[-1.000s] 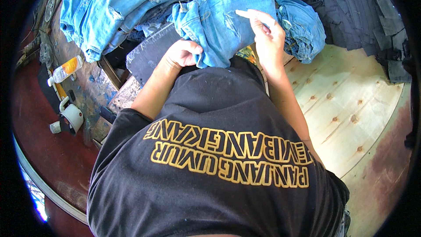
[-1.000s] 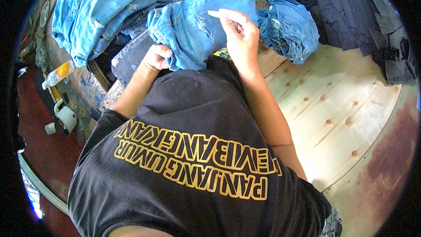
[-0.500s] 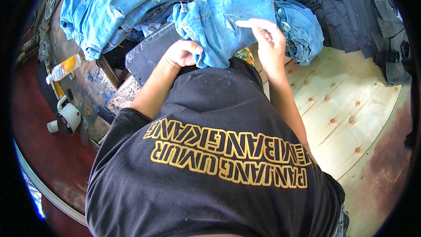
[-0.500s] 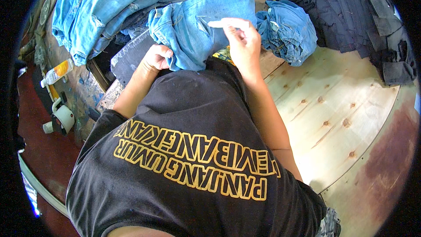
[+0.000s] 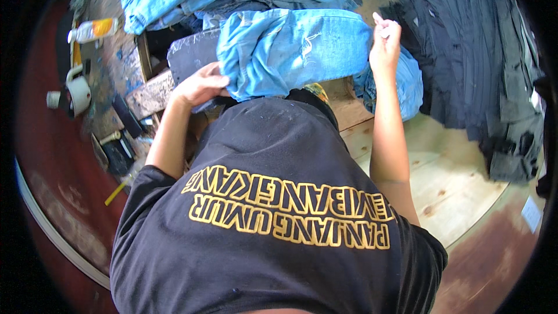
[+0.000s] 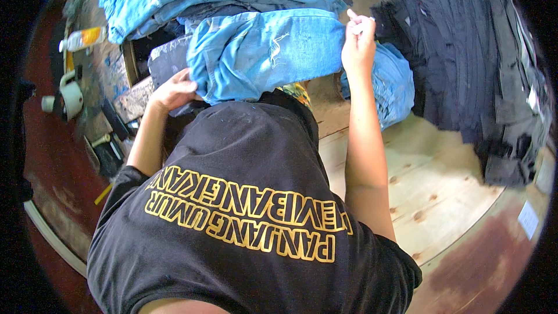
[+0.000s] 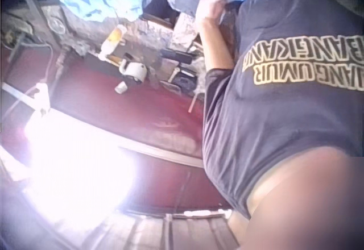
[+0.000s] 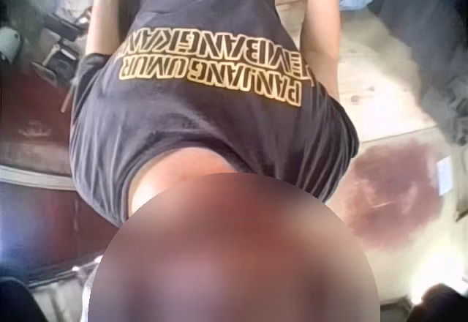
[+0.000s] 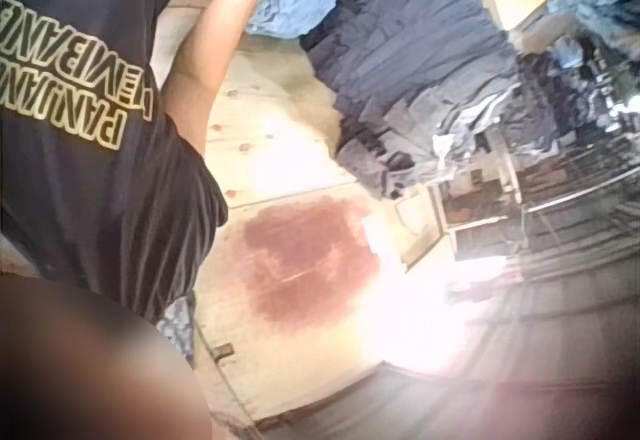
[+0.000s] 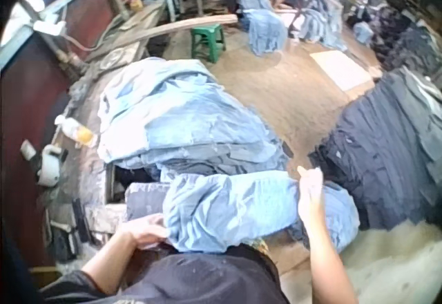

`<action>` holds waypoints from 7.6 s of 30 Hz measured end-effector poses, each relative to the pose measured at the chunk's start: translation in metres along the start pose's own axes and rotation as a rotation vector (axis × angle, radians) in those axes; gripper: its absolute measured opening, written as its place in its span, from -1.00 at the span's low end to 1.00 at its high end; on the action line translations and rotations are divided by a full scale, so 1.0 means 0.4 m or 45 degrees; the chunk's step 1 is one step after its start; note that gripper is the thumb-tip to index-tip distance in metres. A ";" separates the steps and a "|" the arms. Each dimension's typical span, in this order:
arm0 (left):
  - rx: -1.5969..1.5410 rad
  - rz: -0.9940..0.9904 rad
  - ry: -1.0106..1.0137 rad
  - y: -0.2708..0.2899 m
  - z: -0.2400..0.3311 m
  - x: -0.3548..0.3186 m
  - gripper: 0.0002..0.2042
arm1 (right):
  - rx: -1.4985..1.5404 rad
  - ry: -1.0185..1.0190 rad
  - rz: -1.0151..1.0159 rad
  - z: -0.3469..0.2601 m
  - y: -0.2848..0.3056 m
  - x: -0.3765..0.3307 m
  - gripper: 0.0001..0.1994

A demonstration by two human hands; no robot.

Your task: The person uses a white chalk-like tool to mark and pull threads on a pair of light blue jeans, creating distressed holes. They repeatedly mark areas, pull threads, and inspect the fabric to achieve a worn look.

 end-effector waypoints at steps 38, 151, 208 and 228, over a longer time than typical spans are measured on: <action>1.071 2.057 -0.986 -0.132 -0.059 0.023 -0.83 | 0.169 -0.226 -1.078 -0.017 -0.471 0.149 -0.56; 1.312 0.515 -1.401 -0.244 0.213 0.362 -0.79 | -0.022 0.341 -0.128 -0.214 -0.275 -0.266 -0.82; 1.602 0.377 -1.118 -0.257 0.252 0.337 -0.65 | 0.425 -0.375 -0.060 -0.223 -0.128 -0.254 -0.85; 1.490 0.576 -1.267 -0.182 0.257 0.311 -0.78 | -0.089 0.203 -0.302 -0.297 -0.403 -0.176 -0.81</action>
Point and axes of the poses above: each hand's wrist, its own x-axis towards the middle knuckle, its own y-axis out of the back of the hand, z = x × y, the point moved 3 cm from there along x, towards the middle knuckle, and after that the axes turned 11 degrees about z, right-handed, at the moved point
